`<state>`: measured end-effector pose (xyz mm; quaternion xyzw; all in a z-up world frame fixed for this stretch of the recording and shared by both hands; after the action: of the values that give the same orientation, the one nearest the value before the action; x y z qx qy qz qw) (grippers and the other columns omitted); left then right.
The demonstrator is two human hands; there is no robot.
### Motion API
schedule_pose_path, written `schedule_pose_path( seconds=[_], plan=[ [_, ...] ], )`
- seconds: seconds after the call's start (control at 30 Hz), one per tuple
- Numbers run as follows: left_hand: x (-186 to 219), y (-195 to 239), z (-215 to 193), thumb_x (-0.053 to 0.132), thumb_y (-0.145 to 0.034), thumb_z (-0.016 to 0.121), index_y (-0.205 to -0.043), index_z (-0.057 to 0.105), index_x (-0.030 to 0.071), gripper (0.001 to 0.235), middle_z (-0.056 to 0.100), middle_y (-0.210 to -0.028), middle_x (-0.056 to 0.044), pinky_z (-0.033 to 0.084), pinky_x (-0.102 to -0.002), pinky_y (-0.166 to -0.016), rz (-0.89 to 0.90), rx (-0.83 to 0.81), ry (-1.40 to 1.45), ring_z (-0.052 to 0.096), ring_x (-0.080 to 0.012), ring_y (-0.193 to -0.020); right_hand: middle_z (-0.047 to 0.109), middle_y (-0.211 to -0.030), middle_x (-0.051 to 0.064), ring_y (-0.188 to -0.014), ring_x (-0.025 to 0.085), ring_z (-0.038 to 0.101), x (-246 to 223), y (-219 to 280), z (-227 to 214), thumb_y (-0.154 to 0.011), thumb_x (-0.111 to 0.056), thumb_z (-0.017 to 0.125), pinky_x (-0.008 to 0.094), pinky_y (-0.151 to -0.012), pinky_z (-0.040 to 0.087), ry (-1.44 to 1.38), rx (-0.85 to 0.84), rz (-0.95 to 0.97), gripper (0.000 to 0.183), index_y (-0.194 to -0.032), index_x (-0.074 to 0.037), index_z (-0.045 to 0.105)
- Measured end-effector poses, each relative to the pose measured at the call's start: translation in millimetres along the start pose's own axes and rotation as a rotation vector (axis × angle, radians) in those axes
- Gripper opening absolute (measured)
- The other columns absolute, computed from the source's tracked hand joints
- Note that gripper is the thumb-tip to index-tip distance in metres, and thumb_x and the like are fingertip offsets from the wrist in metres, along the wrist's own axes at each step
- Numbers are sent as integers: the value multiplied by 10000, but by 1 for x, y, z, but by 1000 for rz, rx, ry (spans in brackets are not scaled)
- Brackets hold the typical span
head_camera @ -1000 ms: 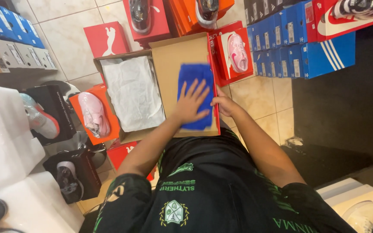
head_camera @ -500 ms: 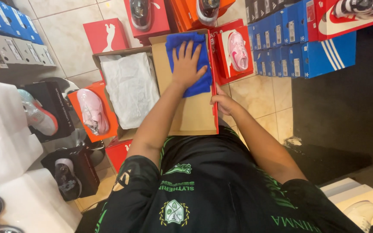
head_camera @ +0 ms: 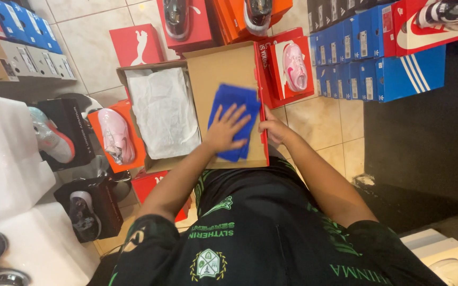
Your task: Wiping down multiple branded shoe boxes and a shoe using a blue cleaning cloth in a warehouse.
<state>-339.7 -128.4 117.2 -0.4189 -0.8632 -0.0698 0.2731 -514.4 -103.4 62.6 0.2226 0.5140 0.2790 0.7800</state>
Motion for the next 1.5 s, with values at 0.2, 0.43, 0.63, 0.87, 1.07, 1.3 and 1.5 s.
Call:
schedule_pose_path(
  seconds=[0.2,0.43,0.63,0.87,1.07,1.3,1.5],
  plan=[
    [-63,-121,-41,549,-898,620,-1445,556,219,642,437,-1566,-81,211,-623,-1177,-330,199,-80,374,-326,-1446,473,-811,48,-699,165,510,-20,18,8,-623,108,466,276,-564,439,-58,117,211,820,-1380,-205,479],
    [-8,-44,-27,594,-910,621,-1583,396,224,800,239,-1696,-96,106,-663,-1225,-366,165,-57,210,-364,-1557,622,-1207,90,-1109,298,609,17,-11,-26,-519,120,502,470,-991,515,6,-4,-1,899,-1369,-171,536],
    [16,32,15,618,-873,588,-1578,396,332,784,271,-1700,-33,116,-630,-1222,16,35,38,235,-295,-1562,495,-1495,71,-1171,300,604,34,-13,-41,-555,138,517,433,-906,558,31,18,70,1122,-1578,-291,351],
    [-114,-33,-29,631,-962,580,-1596,379,238,772,253,-1679,-114,191,-674,-1196,-501,250,-46,219,-377,-1543,528,-1437,163,-1263,389,556,-17,4,5,-558,147,470,580,-1068,458,112,-13,-1,1067,-1559,-209,367],
    [-18,-44,-17,591,-927,598,-1611,340,220,819,214,-1701,-118,133,-695,-1207,-441,200,-87,185,-404,-1557,558,-1387,152,-1151,368,605,-7,0,-14,-602,164,512,564,-992,510,39,-41,1,1000,-1516,-227,406],
    [36,7,33,264,-983,580,-1418,556,253,436,548,-1480,5,312,-506,-1192,-215,371,18,486,-220,-1388,498,-1520,107,-1264,304,587,20,-10,-37,-746,157,568,506,-1032,523,-52,-111,38,950,-1556,-294,359],
    [-4,74,-105,66,-963,570,-1465,496,32,508,555,-1425,-278,383,-566,-1151,-681,743,607,502,-463,-1351,387,-1580,255,-1375,356,478,-70,39,85,-884,-62,795,527,-1128,423,390,-67,-21,1187,-1628,-144,-126]
  ],
)
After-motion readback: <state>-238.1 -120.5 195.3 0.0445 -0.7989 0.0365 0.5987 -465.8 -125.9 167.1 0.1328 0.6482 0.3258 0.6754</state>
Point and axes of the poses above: each hand's wrist, its own y-axis away from the middle knuckle, its own z-axis out of the palm, x = y × z, the point moved 7 cm from there along -y, towards the middle knuckle
